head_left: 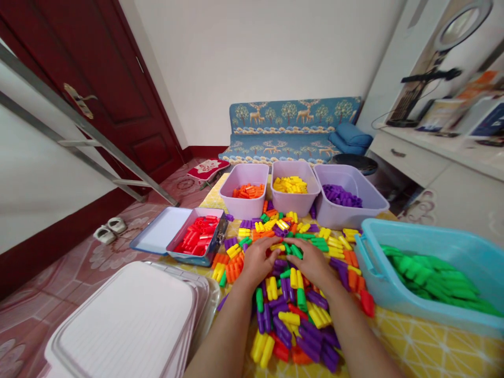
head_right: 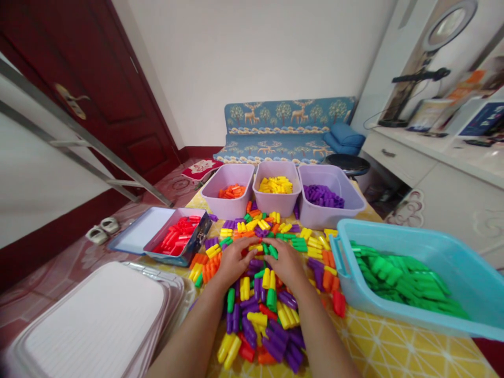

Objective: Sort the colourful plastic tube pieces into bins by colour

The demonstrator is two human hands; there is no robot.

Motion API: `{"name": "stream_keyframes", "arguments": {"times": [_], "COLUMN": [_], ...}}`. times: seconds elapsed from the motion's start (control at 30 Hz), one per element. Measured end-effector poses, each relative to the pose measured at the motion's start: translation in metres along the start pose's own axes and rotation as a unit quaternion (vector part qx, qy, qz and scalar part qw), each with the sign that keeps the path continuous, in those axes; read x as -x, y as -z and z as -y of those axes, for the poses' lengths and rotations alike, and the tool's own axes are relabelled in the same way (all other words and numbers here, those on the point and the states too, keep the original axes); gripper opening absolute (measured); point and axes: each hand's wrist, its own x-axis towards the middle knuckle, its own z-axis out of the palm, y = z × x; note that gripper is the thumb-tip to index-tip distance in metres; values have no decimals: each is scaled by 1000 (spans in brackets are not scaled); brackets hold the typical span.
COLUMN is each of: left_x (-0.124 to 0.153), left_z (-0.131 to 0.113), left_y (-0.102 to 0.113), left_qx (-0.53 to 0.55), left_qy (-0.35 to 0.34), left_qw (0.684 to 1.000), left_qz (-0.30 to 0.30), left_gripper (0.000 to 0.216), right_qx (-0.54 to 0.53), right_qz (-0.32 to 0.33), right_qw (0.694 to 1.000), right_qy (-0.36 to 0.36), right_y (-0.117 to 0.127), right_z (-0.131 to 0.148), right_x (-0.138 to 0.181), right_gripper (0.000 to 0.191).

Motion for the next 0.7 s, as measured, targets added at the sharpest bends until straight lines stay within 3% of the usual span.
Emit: {"name": "stream_keyframes", "arguments": {"times": [0.27, 0.47, 0.7], "left_x": [-1, -1, -1], "left_z": [0, -2, -9], "left_y": [-2, -2, 3], "left_qx": [47, 59, 48], "left_qy": [8, 34, -19], "left_qw": [998, 996, 999], "left_qz": [-29, -57, -16], "left_gripper": [26, 31, 41], "right_qx": [-170, -274, -193], "right_qz": [-43, -15, 34], "right_qw": [984, 960, 981], "right_qy": [-26, -50, 4], "right_y": [9, 19, 10], "right_z": [-1, 12, 18], "right_x": [3, 6, 7], "right_gripper": [31, 28, 31]}}
